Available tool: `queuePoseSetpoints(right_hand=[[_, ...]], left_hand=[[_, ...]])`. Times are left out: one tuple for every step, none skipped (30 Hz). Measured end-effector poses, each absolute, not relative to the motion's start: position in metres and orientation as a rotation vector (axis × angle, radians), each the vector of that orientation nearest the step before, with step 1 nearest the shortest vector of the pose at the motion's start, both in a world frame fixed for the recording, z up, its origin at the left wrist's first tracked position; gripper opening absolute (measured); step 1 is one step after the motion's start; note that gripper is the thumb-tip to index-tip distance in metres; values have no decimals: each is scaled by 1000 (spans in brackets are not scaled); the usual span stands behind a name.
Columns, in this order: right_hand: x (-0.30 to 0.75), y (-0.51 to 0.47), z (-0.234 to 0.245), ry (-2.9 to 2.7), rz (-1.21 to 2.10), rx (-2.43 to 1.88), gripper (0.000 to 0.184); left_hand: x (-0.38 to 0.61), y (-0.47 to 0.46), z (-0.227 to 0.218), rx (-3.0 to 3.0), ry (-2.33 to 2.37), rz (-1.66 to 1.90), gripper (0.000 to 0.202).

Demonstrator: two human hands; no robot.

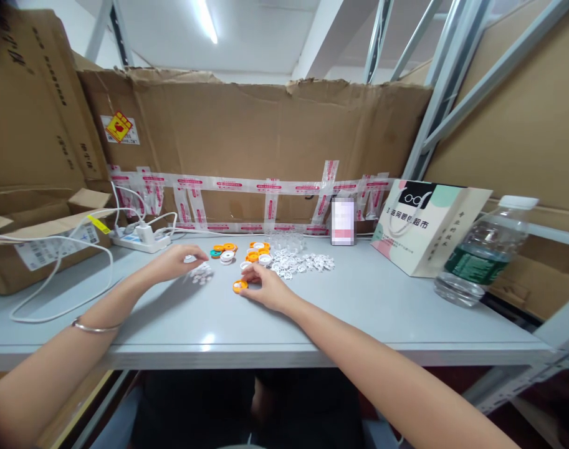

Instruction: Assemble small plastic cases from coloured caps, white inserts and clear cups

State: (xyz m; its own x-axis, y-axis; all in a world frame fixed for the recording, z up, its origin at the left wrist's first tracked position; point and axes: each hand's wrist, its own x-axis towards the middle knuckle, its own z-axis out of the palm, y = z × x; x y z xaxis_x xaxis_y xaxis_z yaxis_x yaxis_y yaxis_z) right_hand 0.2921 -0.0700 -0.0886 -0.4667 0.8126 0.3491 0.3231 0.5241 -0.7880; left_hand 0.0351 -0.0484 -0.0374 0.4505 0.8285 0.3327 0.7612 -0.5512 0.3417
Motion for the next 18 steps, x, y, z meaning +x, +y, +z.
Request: queuePoseSetpoints(right_hand=[[292, -70, -89, -2027, 844, -924, 36], [292, -70, -89, -2027, 843, -930, 35], [293, -70, -89, -2026, 843, -937, 35], [293, -70, -89, -2024, 847, -943, 35], [293, -70, -88, -2021, 852, -949, 35], [293, -70, -88, -2018, 857, -953, 35], [293, -70, -88, -2017, 862, -957, 35], [293, -71, -87, -2016, 864, -960, 35], [293, -71, -87, -2016, 863, -963, 35], [293, -71, -86, -2016, 860, -967, 36], [292, -72, -86, -2015, 857, -972, 36], [292, -72, -86, -2013, 856, -975, 36], [292, -72, -85, -2012, 856, -976, 36], [292, -73, -85, -2006, 855, -978, 36], [291, -74, -84, -1998, 856, -982, 36], [291, -74, -84, -1987, 855, -987, 36], [291, -75, -83, -1973, 853, -992, 35], [291, -75, -81, -1954, 847, -997, 34]], left_hand=[[28, -46, -36, 2556, 1430, 663, 24], [23, -45, -34, 2556, 1432, 617, 23], [19, -45, -33, 2559, 1430, 569, 21], [16, -44, -33, 2561, 1428, 523, 19], [15, -45, -33, 2561, 1426, 485, 18], [15, -45, -33, 2560, 1428, 455, 17], [15, -46, -33, 2557, 1429, 432, 17], [15, -46, -33, 2553, 1428, 413, 17], [16, -46, -34, 2549, 1424, 396, 17], [17, -46, -34, 2546, 1415, 379, 17], [18, -46, -35, 2543, 1408, 363, 17], [19, -46, -36, 2540, 1403, 350, 16], [19, -45, -37, 2537, 1401, 339, 16], [20, -45, -38, 2533, 1402, 331, 16], [20, -45, -38, 2531, 1405, 326, 16], [20, -44, -39, 2529, 1409, 324, 17], [20, -44, -39, 2529, 1414, 324, 17], [20, -44, -40, 2532, 1420, 330, 17]])
